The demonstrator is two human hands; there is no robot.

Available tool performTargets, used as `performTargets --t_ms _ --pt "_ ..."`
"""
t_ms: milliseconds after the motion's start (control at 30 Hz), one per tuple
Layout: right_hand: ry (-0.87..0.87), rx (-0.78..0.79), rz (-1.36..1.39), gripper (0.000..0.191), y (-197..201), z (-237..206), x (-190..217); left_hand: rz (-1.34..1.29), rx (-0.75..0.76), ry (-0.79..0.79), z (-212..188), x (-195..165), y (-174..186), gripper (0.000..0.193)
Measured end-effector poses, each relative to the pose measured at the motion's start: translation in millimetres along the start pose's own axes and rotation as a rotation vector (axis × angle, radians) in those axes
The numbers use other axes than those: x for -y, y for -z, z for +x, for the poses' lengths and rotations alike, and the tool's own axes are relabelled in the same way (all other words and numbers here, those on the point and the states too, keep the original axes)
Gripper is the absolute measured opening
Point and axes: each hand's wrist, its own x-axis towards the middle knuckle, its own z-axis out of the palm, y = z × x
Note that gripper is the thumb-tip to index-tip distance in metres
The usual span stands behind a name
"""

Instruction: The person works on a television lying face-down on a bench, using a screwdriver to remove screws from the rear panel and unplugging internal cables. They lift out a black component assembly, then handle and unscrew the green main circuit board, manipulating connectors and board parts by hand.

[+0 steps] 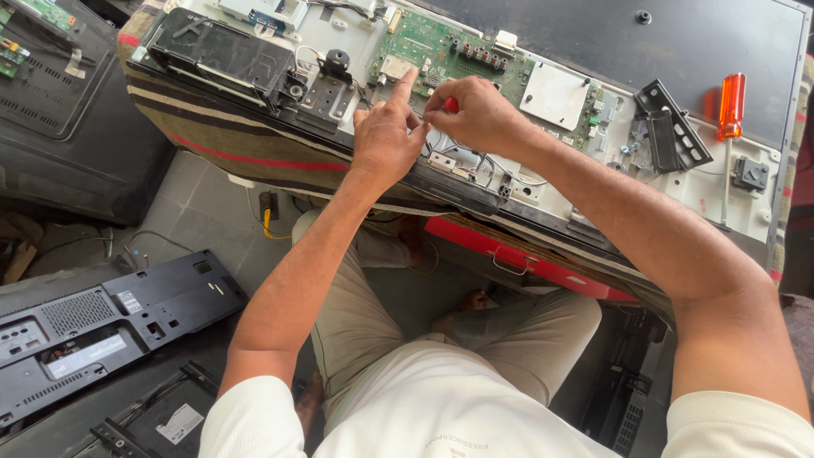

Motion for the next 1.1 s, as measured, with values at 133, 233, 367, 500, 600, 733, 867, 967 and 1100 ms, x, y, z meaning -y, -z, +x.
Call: performTargets --t_ms 133,233,367,500,600,733,867,967,1100 --pt "0.111 -0.04 0.037 0.015 4.6 -0.1 -2.7 -0.083 -0.009 0.014 -1.0 -5.5 3.9 0.032" --pt "0.128 -0.042 0.001 0.016 6.4 5.6 -8.3 -0.161 -0.046 -0.002 -5.1 -7.0 6.9 0.024" --pt "0.023 -0.019 -0.048 0.015 2.6 12.8 -13.9 -0.192 -0.08 -0.006 -8.9 -7.5 9.6 0.017" --pt "0.009 0.066 0.046 0.016 1.8 18.6 -17.4 -0.201 -0.096 -0.033 -10.1 -7.0 10.1 0.015" --pt "-0.041 0.061 0.095 0.016 4.4 21.6 -21.0 -0.165 -0.101 -0.049 -11.9 -5.3 9.7 0.018" --pt "-0.047 -0.065 0.102 0.017 11.2 26.5 -26.5 -0.094 -0.208 -0.103 -14.3 -2.7 9.0 0.015" --pt "-0.039 -0.08 0.155 0.016 12.4 29.3 -29.3 -0.085 -0.261 -0.103 -12.7 -5.6 7.7 0.02" --pt "-0.036 -0.045 0.19 0.017 7.4 27.8 -29.1 -0.039 -0.321 -0.089 -9.0 -11.4 6.4 0.024" --pt "0.009 -0.055 0.213 0.014 3.5 25.7 -27.3 0.109 -0.343 -0.121 -4.8 -18.2 4.1 0.023"
